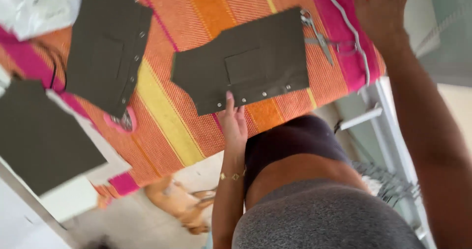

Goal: The person uses a red plier-like tool to attach metal snap fasteners to a dark green fabric garment laid on a colorful striped mat. They repeatedly position the snaps and press the tool to secure them, then smooth the fabric with their hands.

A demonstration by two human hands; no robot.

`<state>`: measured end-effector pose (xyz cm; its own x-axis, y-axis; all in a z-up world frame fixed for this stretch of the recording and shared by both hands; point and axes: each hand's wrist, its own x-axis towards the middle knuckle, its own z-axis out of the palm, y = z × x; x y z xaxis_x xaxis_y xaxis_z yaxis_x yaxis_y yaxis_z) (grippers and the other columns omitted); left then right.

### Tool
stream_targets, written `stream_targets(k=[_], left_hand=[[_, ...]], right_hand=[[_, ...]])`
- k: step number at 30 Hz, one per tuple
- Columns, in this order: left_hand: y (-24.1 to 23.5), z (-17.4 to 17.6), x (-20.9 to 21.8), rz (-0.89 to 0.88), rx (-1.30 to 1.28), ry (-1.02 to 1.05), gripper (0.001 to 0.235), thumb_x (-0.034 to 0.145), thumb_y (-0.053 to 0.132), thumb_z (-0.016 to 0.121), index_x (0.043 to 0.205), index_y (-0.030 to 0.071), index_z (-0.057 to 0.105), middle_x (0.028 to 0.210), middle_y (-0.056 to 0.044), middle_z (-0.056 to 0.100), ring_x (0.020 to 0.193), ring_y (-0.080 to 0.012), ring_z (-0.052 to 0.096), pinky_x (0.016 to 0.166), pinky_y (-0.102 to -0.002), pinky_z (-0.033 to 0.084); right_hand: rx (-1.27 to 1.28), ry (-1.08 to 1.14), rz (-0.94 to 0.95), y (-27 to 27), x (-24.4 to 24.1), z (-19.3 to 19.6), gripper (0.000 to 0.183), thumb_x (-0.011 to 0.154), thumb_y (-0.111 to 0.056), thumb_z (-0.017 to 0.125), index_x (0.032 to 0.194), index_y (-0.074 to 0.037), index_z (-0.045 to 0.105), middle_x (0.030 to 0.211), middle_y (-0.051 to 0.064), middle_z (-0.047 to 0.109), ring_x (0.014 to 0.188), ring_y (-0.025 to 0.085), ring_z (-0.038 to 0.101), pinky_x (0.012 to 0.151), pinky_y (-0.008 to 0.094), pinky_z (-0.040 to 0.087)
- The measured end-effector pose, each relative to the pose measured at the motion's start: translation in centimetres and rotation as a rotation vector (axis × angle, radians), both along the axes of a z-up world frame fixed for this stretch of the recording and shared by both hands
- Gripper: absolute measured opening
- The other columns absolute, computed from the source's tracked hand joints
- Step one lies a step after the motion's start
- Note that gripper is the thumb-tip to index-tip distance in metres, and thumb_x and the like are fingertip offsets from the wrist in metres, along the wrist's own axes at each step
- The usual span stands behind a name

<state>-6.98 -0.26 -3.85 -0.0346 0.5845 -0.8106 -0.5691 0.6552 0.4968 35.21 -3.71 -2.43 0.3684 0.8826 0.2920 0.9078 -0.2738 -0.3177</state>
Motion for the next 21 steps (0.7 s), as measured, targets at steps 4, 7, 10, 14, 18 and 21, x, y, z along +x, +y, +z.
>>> stream_targets(k=[4,7,10,14,18,21], left_hand=[[1.3,1.8,3.8,-0.001,-0.119,0.009,0.052,0.088,0.038,0.080,0.110,0.015,0.039,0.108,-0.002,0.039,0.095,-0.0154,0.039,0.085,-0.032,0.033],[1.6,0.1,4.1,0.195,-0.003,-0.227,0.063,0.093,0.019,0.076,0.153,0.007,0.061,0.152,-0.010,0.066,0.139,-0.0242,0.063,0.123,-0.040,0.051],[1.7,-1.1,3.9,0.190,0.014,-0.283,0.045,0.099,0.018,0.079,0.142,0.009,0.069,0.142,-0.014,0.072,0.130,-0.0263,0.070,0.115,-0.043,0.058],[2.3,-1.0,3.4,0.156,0.017,-0.259,0.031,0.102,0.017,0.083,0.132,0.011,0.076,0.131,-0.017,0.078,0.121,-0.0268,0.076,0.105,-0.043,0.066],[2.3,-1.7,2.6,0.136,-0.002,-0.274,0.030,0.101,0.013,0.083,0.130,0.012,0.077,0.131,-0.016,0.078,0.120,-0.0273,0.077,0.106,-0.044,0.065],[2.8,-1.4,2.3,0.068,-0.006,-0.288,0.036,0.102,0.014,0.082,0.137,0.013,0.074,0.136,-0.014,0.076,0.122,-0.0272,0.076,0.105,-0.044,0.066]], right_hand=[[-0.118,0.173,-0.186,3.6,-2.3,0.8,0.068,0.113,-0.008,0.090,0.154,0.004,0.037,0.157,0.033,0.040,0.148,0.057,0.035,0.122,0.073,0.017],[0.034,0.854,-0.286,5.9,-9.2,1.6,0.029,0.107,-0.013,0.076,0.126,0.000,0.060,0.124,0.019,0.060,0.114,0.034,0.056,0.097,0.048,0.039],[0.126,1.160,0.067,5.9,-18.2,1.3,0.016,0.100,-0.018,0.072,0.113,-0.012,0.079,0.110,0.007,0.078,0.100,0.024,0.072,0.091,0.035,0.054],[0.131,0.800,0.410,6.4,-23.0,-1.1,0.033,0.089,-0.026,0.093,0.121,-0.020,0.086,0.120,0.002,0.075,0.114,0.024,0.064,0.106,0.040,0.043],[0.142,0.783,0.389,6.4,-23.7,-1.6,0.016,0.092,-0.018,0.093,0.107,-0.018,0.088,0.111,0.000,0.074,0.110,0.023,0.064,0.101,0.039,0.043],[0.146,0.765,0.330,6.8,-23.6,-1.4,0.010,0.093,-0.012,0.092,0.101,-0.015,0.087,0.102,-0.001,0.073,0.103,0.020,0.062,0.096,0.037,0.042]])
